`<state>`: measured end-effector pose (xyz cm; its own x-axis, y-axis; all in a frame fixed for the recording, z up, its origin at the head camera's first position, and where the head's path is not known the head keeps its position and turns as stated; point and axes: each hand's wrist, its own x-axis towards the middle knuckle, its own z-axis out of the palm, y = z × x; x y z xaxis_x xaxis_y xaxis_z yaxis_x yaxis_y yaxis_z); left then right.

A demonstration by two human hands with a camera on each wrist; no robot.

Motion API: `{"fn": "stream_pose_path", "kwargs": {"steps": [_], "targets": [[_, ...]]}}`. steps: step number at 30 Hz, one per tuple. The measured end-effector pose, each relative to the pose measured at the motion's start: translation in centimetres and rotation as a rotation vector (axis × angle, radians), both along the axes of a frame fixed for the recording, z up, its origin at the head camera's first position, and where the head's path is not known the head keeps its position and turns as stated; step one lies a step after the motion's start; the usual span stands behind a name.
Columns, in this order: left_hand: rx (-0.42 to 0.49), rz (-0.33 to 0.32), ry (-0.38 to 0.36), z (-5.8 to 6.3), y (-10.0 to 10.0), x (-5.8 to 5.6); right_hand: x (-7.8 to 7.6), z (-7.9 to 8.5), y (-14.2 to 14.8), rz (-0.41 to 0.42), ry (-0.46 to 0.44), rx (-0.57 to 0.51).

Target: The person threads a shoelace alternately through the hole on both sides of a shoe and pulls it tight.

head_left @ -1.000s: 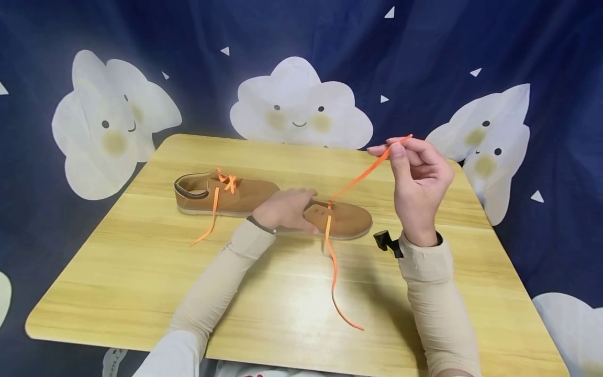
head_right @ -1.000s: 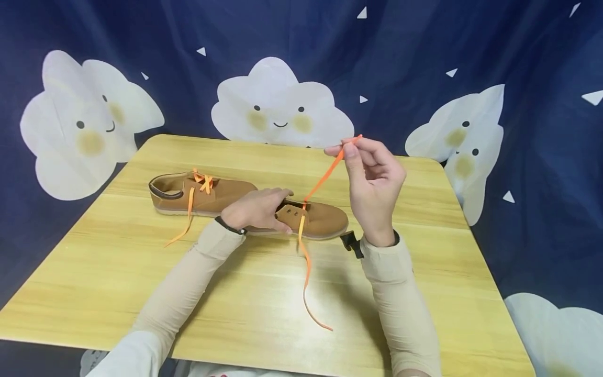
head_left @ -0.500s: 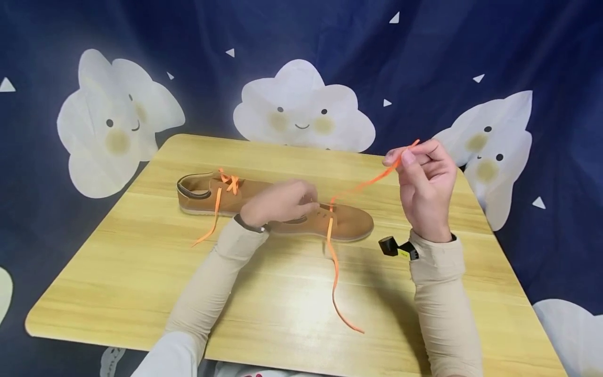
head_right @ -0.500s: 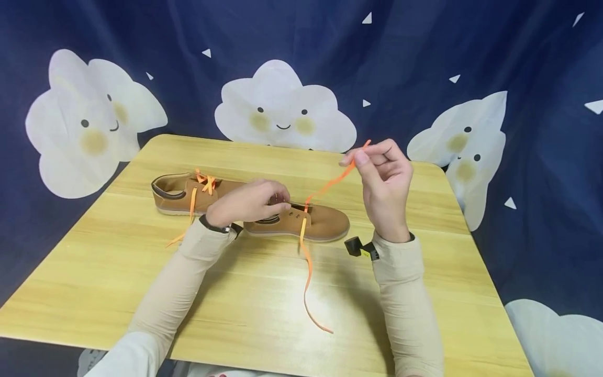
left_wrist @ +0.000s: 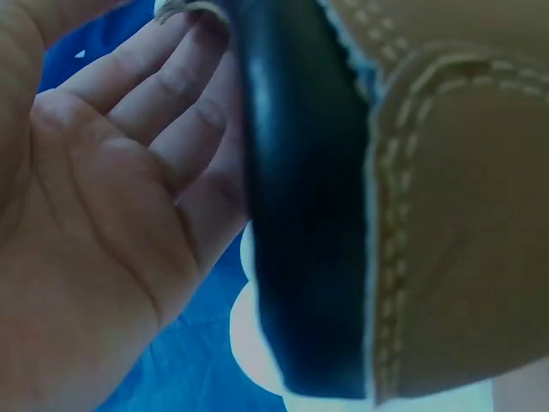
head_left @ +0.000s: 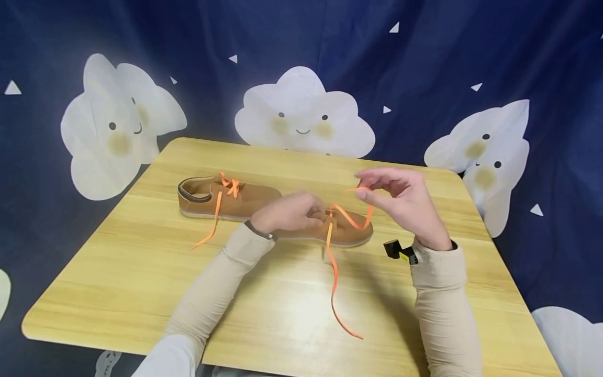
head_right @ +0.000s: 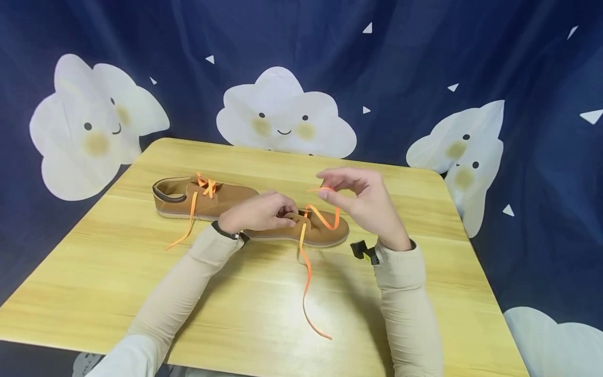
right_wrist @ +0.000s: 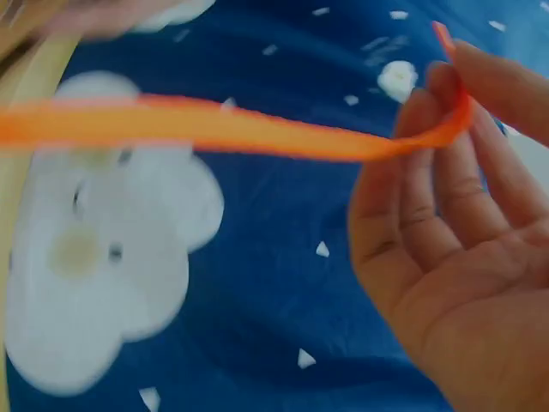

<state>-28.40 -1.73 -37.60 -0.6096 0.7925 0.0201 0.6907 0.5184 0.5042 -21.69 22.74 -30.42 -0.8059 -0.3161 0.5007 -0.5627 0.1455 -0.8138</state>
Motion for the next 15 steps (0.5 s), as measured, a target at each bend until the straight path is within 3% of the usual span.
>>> {"fn": "stream_pose_path", "kwargs": {"steps": [5,12,15], "targets": [[0.008,0.028,-0.013,-0.1,0.1,0.1,-0.4,-1.0,-0.9,-0.1,0.021,0.368],[0.012,0.022,-0.018,-0.3,0.2,-0.2,-1.2,-2.7,-2.2,-0.105,-0.013,0.62],[0.012,0.019,-0.026,-0.2,0.2,-0.2,-1.5,-3.4,-2.6,-0.104,0.013,0.72]]}}
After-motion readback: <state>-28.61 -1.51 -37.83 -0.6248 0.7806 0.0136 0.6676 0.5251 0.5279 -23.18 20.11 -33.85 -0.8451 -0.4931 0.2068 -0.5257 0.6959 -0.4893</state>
